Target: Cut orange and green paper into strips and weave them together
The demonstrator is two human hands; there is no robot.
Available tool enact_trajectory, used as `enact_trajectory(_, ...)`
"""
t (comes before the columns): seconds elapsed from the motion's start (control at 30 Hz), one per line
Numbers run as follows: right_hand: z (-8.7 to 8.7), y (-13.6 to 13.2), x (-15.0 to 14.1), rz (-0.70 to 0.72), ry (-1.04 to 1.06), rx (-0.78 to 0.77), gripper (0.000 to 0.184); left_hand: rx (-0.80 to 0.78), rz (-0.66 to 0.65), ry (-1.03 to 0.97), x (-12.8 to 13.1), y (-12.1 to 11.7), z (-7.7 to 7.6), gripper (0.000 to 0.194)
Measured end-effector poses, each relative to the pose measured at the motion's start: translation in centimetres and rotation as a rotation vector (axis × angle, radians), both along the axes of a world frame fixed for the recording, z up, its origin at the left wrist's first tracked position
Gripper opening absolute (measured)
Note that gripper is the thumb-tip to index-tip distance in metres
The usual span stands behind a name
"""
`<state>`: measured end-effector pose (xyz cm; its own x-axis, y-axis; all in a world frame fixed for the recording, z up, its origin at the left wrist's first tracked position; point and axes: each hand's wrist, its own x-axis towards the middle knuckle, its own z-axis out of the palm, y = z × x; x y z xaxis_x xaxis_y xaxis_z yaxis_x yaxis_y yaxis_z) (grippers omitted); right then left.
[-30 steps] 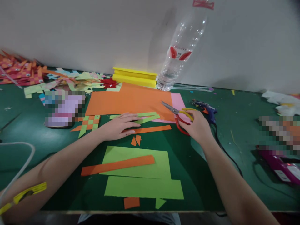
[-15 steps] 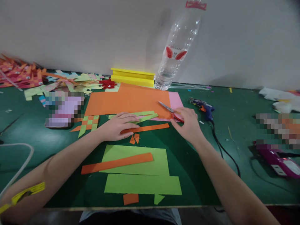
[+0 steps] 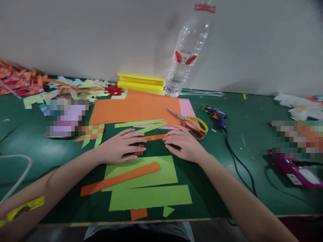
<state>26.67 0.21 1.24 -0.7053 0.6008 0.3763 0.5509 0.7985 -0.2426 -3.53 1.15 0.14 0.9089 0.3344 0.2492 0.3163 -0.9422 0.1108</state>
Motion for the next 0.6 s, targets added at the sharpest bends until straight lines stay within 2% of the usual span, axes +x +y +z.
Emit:
enact_trajectory(0.17, -0.3, 0.2, 0.2, 0.008, 0.011, -0.041, 0.015, 0.066, 0.03, -0.044, -1.2, -0.1, 0.1, 0.02)
enact_trajectory(0.3, -0.1, -0.2, -0.1, 0.019, -0.01, -0.01, 0.016, 0.045, 0.068, -0.095, -1.5, 0.0, 0.5, 0.01)
enact_trajectory(0.5, 1.5, -2.4, -2.3, 0.171, -0.116, 0.001, 0.031, -0.014, 0.102, -0.153, -1.2, -0.2, 0.2, 0.018)
enact_trajectory(0.6, 1.5, -3.3, -3.5, 0.26, -0.148, -0.027, 0.035, 0.005, 0.078, -0.101, -1.0, -0.2, -0.2, 0.024)
